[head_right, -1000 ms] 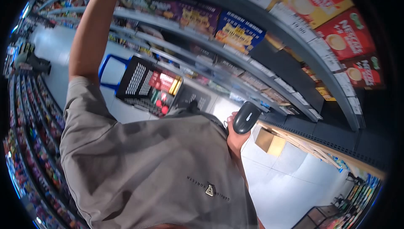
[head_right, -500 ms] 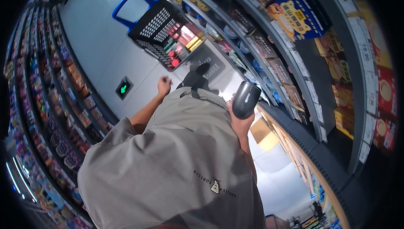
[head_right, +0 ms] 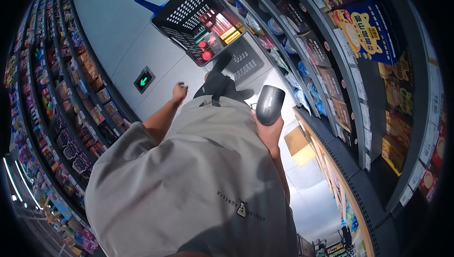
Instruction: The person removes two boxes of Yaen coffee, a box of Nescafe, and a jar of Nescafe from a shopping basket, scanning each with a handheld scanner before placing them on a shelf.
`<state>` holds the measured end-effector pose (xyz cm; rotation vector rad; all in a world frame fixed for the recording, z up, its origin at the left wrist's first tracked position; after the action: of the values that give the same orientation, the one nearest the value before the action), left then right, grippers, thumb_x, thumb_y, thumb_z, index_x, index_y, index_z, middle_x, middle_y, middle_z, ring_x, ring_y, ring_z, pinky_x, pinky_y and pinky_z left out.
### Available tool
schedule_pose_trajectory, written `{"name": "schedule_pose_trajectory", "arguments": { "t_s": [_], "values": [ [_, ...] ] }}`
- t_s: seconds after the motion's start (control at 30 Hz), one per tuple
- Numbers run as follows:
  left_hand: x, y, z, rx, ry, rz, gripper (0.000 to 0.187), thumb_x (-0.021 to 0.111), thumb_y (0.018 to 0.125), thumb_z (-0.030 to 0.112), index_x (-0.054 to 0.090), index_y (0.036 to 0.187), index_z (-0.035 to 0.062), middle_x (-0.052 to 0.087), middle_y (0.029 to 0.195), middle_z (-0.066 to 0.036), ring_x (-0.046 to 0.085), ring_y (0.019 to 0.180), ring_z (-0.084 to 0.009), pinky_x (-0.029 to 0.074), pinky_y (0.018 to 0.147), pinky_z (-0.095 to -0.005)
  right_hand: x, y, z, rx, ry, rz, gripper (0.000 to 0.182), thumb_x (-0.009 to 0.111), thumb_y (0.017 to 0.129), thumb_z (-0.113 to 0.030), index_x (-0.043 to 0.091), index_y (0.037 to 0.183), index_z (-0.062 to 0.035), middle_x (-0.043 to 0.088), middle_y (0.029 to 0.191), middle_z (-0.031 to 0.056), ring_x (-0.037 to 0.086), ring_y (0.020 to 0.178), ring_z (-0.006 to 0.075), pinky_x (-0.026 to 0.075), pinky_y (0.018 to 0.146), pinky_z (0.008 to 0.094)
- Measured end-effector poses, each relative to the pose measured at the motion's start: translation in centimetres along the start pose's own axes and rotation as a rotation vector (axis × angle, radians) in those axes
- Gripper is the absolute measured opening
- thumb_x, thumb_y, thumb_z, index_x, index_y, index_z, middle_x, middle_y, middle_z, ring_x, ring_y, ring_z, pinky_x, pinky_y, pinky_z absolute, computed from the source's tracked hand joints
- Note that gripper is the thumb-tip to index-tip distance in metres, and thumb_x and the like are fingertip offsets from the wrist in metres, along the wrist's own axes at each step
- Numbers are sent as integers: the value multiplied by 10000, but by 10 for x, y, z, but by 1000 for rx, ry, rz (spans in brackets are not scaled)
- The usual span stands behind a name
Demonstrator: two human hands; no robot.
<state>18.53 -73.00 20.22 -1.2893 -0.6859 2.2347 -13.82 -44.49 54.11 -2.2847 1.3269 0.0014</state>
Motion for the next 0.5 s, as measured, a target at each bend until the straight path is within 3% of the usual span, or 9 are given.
{"name": "schedule_pose_trajectory", "arguments": {
  "t_s": [0.1,0.23,0.4,0.5],
  "values": [
    [-9,32,89,207,-11,65,407,666,814,197,581,1156,-7,678,1042,-210,660,976,-340,509,863,-392,12,8,10,44,-57,25,284,791,763,-71,606,952,33,660,825,76,607,739,133,482,701,278],
    [-15,72,184,319,-16,-4,392,667,795,182,597,1128,-12,674,1008,-217,654,954,-361,508,850,-411,31,19,29,88,-49,81,304,799,749,-75,615,971,21,672,862,78,628,777,138,491,728,278],
    [20,151,207,385,101,-16,441,657,799,183,585,1190,-8,607,1154,-253,591,1078,-379,466,941,-425,64,32,18,288,-186,31,361,793,739,-75,626,1049,4,690,922,72,649,832,143,501,782,291],
    [40,185,204,306,130,-88,512,665,807,172,528,1259,-23,544,1259,-262,534,1169,-390,433,1002,-420,85,42,23,336,-145,8,371,806,735,-102,629,1045,-2,692,933,76,656,857,149,502,798,296]
  ]
}}
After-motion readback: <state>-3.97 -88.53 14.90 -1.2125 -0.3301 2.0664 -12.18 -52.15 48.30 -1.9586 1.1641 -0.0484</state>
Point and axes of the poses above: each hand's wrist, its own y-axis towards the middle knuckle, its own x-axis out of the palm, z = x × y, the point moved 8 cm from there along y, towards the middle knuckle
